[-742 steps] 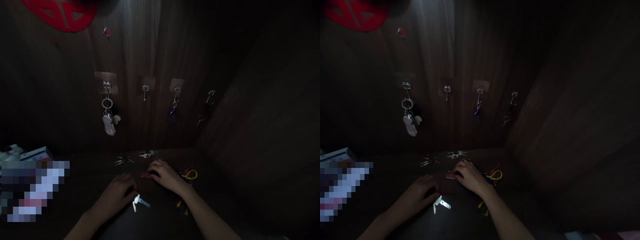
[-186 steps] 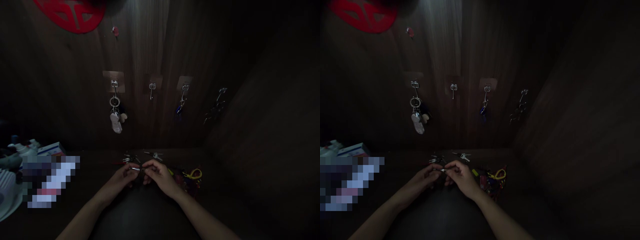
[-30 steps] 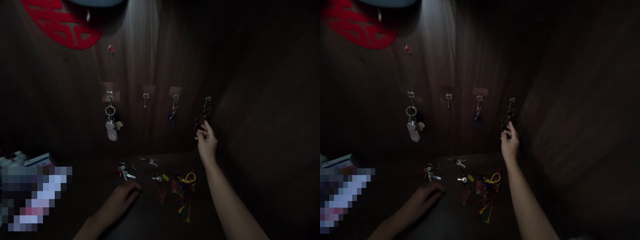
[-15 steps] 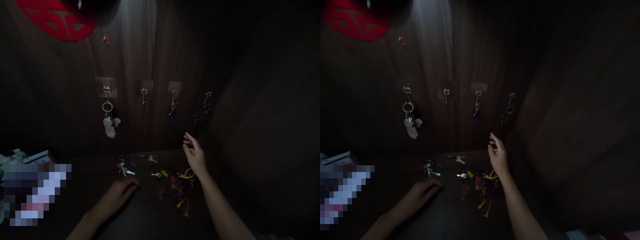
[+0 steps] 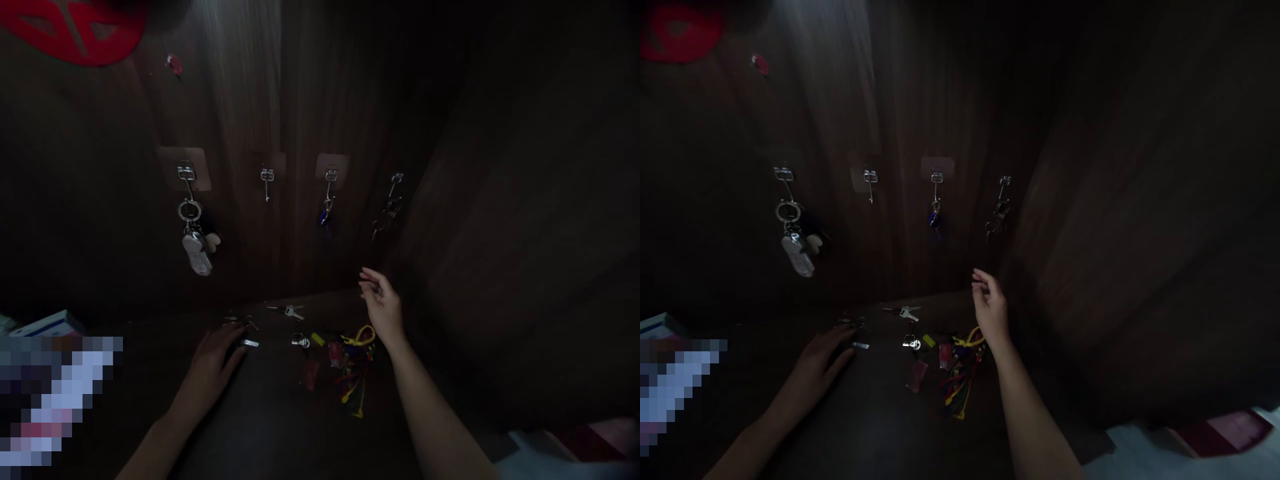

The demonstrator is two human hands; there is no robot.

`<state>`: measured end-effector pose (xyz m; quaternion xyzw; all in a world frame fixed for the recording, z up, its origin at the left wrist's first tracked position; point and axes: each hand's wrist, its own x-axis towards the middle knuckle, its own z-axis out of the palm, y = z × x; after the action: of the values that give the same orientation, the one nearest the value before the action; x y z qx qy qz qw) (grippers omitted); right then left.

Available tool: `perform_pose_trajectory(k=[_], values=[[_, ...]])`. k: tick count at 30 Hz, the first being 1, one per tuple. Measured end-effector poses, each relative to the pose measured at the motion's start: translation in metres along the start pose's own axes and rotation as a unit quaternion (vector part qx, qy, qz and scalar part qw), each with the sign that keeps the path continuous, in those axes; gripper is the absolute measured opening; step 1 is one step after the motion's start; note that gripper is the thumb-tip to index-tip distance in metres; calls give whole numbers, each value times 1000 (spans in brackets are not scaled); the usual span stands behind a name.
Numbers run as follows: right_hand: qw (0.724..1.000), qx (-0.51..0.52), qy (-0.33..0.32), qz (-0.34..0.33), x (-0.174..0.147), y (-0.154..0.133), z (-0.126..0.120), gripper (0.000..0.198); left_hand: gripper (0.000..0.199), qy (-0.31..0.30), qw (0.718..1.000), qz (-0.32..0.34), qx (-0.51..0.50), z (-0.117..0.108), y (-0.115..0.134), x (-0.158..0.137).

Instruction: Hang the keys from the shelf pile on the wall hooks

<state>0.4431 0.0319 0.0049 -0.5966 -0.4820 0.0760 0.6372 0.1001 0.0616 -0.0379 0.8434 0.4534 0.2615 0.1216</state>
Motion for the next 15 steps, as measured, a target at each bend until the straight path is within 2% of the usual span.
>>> perform_pose_trajectory(k=[6, 15], values=[[1000, 8, 11, 7, 2, 2, -5, 33, 41, 5, 1000, -2, 29, 5, -7, -1], [1000, 0, 8, 8, 1, 6, -5, 31, 41, 30, 999, -15, 39, 0, -5, 1]])
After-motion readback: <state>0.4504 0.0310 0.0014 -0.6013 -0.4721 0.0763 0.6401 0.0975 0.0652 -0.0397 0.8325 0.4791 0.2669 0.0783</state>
